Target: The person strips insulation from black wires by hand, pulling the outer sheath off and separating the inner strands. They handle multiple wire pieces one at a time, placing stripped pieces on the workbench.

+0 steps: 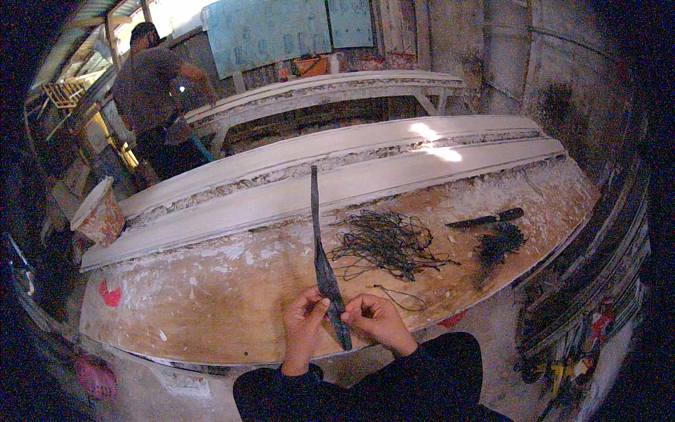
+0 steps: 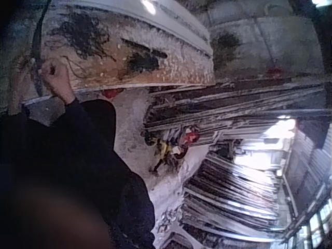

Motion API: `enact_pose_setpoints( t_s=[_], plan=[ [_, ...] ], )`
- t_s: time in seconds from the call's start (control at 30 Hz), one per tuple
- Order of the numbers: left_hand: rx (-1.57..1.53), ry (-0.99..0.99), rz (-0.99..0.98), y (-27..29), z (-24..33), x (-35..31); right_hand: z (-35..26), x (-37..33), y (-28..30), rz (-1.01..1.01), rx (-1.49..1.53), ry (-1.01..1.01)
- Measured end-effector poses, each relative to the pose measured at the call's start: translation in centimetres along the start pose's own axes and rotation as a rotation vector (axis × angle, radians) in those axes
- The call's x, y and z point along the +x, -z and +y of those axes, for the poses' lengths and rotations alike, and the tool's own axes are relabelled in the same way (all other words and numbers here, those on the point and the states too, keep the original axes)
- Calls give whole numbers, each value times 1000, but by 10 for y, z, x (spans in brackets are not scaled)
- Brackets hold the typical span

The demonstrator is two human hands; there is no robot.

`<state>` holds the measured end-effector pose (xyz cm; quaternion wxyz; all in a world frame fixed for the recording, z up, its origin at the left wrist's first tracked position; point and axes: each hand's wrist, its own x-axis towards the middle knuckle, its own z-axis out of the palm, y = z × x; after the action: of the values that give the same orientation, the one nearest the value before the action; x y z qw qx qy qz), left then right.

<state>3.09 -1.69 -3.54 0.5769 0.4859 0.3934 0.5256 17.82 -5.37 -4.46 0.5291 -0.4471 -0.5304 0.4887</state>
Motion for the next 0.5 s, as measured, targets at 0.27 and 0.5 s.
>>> enact_pose_setpoints(
  t_s=[0.27, 0.5],
  plan=[
    [40, 36, 47, -1, -1, -1, -4, -2, -1, 33, 104, -66],
    [99, -89, -233, -7, -3, -1, -4, -1, -1, 99, 128, -13]
  ],
)
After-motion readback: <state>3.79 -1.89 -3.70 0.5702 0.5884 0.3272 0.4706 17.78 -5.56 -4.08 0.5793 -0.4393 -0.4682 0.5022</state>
